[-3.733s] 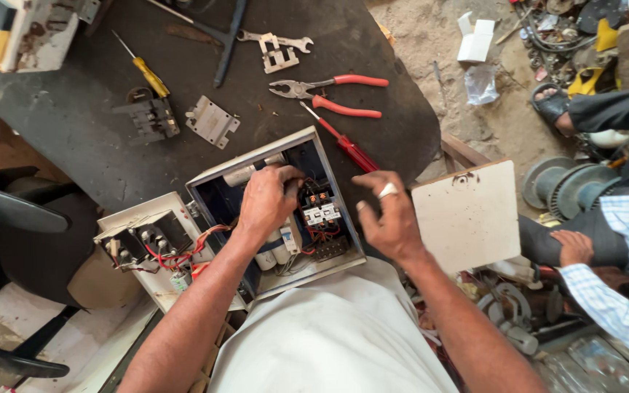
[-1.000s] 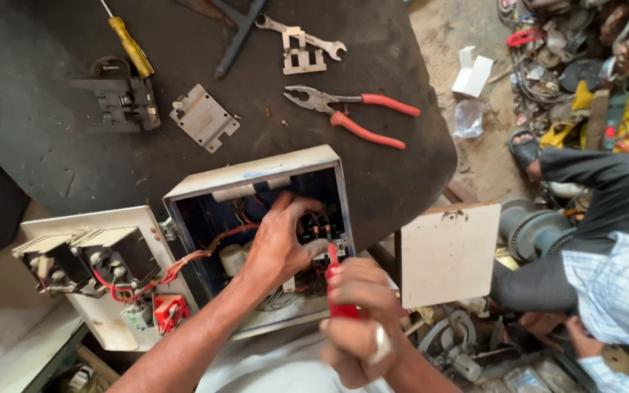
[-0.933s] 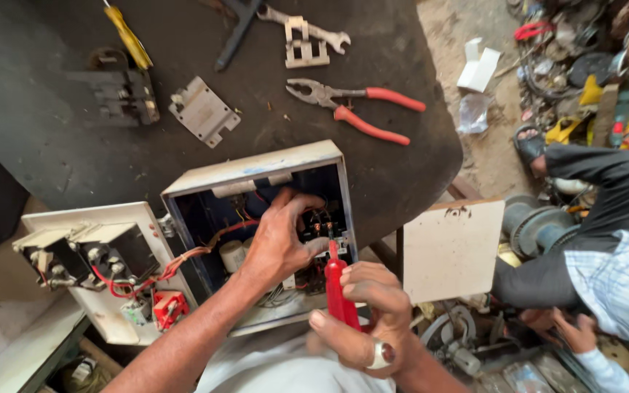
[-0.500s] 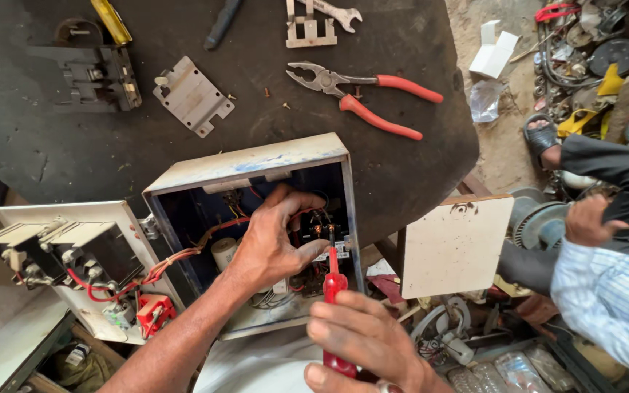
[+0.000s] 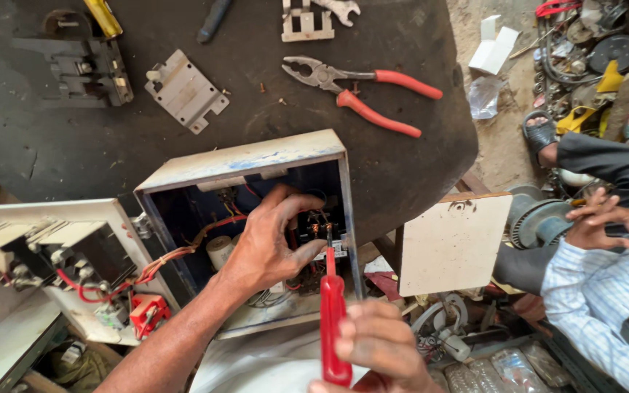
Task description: The person works on an open electrical box, manipulating wires and components. They retrieve a new component from a shelf, open its packaging, and install it into the box, securing it with a screwdriver.
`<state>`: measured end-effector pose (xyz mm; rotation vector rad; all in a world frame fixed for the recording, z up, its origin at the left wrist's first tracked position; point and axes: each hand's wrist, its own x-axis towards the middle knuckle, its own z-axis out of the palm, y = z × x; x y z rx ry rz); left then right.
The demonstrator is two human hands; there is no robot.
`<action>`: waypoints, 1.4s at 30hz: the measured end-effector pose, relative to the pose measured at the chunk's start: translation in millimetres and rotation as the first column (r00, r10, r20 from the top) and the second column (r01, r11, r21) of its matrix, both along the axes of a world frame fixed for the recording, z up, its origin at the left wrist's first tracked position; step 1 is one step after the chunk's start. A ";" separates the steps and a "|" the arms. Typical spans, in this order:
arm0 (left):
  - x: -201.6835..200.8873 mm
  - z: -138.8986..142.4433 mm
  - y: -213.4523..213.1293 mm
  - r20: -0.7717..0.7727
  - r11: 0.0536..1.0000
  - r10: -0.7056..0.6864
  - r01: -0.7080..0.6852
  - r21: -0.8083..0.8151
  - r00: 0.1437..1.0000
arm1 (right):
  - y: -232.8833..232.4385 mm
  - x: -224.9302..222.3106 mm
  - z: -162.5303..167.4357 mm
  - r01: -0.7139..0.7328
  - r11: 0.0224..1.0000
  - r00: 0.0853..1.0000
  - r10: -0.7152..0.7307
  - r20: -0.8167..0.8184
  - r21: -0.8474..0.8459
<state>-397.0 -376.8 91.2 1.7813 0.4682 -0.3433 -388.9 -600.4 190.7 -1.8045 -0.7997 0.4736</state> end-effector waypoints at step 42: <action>-1.1 1.0 1.5 0.060 0.998 -0.058 0.057 0.018 0.997 | 15.2 28.4 14.4 -0.156 0.987 0.988 0.156 0.003 0.024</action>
